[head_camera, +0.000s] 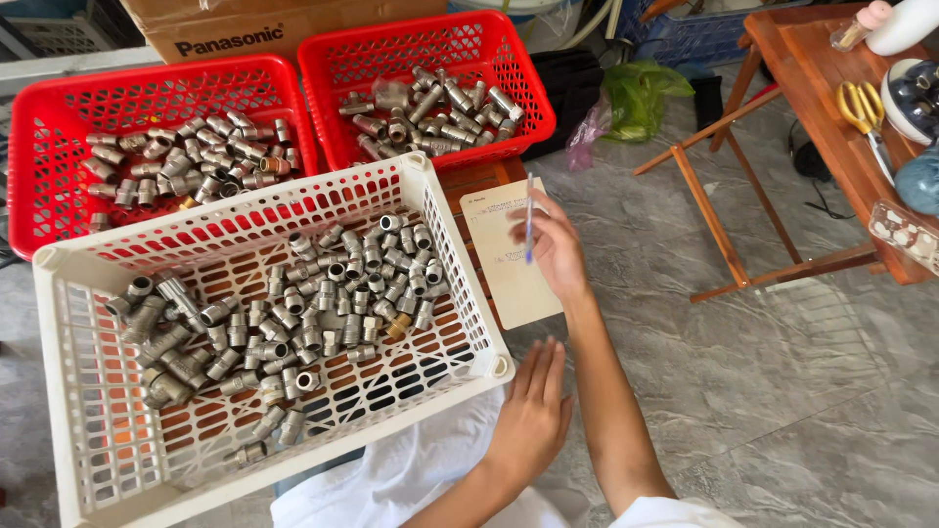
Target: The person sits on the floor and sorts small cylindrical metal parts from a white basket into two red baskets. They pick up parts, inspect them, and occasionally write on a notepad with a pen.
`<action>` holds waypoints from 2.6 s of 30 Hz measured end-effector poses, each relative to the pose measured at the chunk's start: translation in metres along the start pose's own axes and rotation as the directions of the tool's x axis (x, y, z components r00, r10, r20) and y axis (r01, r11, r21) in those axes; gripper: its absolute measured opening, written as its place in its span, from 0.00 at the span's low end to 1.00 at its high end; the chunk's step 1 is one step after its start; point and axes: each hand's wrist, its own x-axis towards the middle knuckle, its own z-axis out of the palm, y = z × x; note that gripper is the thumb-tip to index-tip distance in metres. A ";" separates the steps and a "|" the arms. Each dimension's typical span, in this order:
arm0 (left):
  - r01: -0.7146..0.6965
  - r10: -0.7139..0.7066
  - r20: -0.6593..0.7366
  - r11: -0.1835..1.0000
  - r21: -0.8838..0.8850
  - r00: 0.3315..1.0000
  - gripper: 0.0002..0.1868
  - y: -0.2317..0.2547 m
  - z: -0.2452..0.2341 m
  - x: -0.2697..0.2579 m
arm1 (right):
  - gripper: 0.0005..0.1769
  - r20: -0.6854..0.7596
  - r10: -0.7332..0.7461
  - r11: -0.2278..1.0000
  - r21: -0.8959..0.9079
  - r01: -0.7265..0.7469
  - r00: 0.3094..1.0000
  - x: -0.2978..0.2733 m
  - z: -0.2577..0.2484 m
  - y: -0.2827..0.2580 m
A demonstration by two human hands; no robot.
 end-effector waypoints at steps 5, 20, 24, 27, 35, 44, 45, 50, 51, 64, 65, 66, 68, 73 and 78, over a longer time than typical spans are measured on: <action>0.042 -0.043 -0.013 0.777 0.629 0.999 0.39 -0.016 0.028 0.032 | 0.11 -0.050 -0.064 0.995 -0.075 0.060 0.997 0.014 0.011 0.002; -0.069 0.017 0.069 0.483 0.873 0.997 0.34 -0.052 0.049 0.029 | 0.14 0.026 -0.381 0.728 -0.608 0.318 0.924 0.034 0.017 0.049; -0.089 -0.012 0.104 0.430 0.898 0.995 0.35 -0.056 0.054 0.026 | 0.14 0.074 -0.402 0.669 -0.658 0.347 0.913 0.036 0.017 0.052; -0.101 -0.029 0.127 0.446 0.889 0.991 0.34 -0.059 0.059 0.024 | 0.14 0.063 -0.404 0.647 -0.685 0.334 0.912 0.035 0.014 0.055; -0.111 -0.050 0.149 0.454 0.884 0.988 0.36 -0.060 0.063 0.020 | 0.14 0.031 -0.426 0.667 -0.665 0.337 0.904 0.037 0.012 0.056; -0.097 -0.052 0.131 0.423 0.901 0.990 0.35 -0.058 0.060 0.024 | 0.12 -0.117 -0.396 0.827 -0.477 0.298 0.911 0.034 0.014 0.046; -0.100 -0.056 0.135 0.415 0.904 0.989 0.34 -0.058 0.059 0.024 | 0.12 -0.080 -0.430 0.772 -0.549 0.320 0.899 0.034 0.016 0.046; -0.102 -0.071 0.148 0.441 0.891 0.986 0.36 -0.059 0.056 0.020 | 0.07 0.495 -0.500 0.008 -0.818 0.575 0.711 0.026 0.009 0.039; -0.116 -0.087 0.175 0.465 0.878 0.981 0.37 -0.057 0.057 0.017 | 0.08 0.599 -0.393 -0.175 -0.794 0.583 0.698 0.024 0.002 0.036; 0.031 -0.114 0.178 0.911 0.410 0.977 0.51 -0.039 0.073 -0.052 | 0.20 0.758 -0.113 -0.349 -0.636 0.689 0.643 0.008 0.045 -0.007; 0.003 -0.065 0.216 0.961 0.278 0.974 0.48 -0.041 0.072 -0.063 | 0.18 0.789 -0.112 -0.266 -0.609 0.747 0.604 0.001 0.068 -0.012; -0.024 -0.011 0.244 0.990 0.139 0.970 0.45 -0.042 0.072 -0.074 | 0.16 0.818 -0.115 -0.181 -0.575 0.798 0.564 -0.008 0.090 -0.018; -0.017 -0.008 0.342 0.997 0.072 0.940 0.42 -0.043 0.066 -0.089 | 0.15 0.849 -0.060 -0.037 -0.528 0.849 0.525 -0.020 0.123 0.002; 0.019 -0.008 0.456 1.000 -0.019 0.890 0.40 -0.040 0.048 -0.118 | 0.12 0.948 0.149 0.339 -0.317 0.886 0.282 -0.052 0.210 0.067; 0.182 -0.044 0.565 0.965 -0.191 0.824 0.42 -0.033 -0.004 -0.126 | 0.14 0.897 0.436 0.054 -0.110 0.992 0.076 -0.071 0.269 0.123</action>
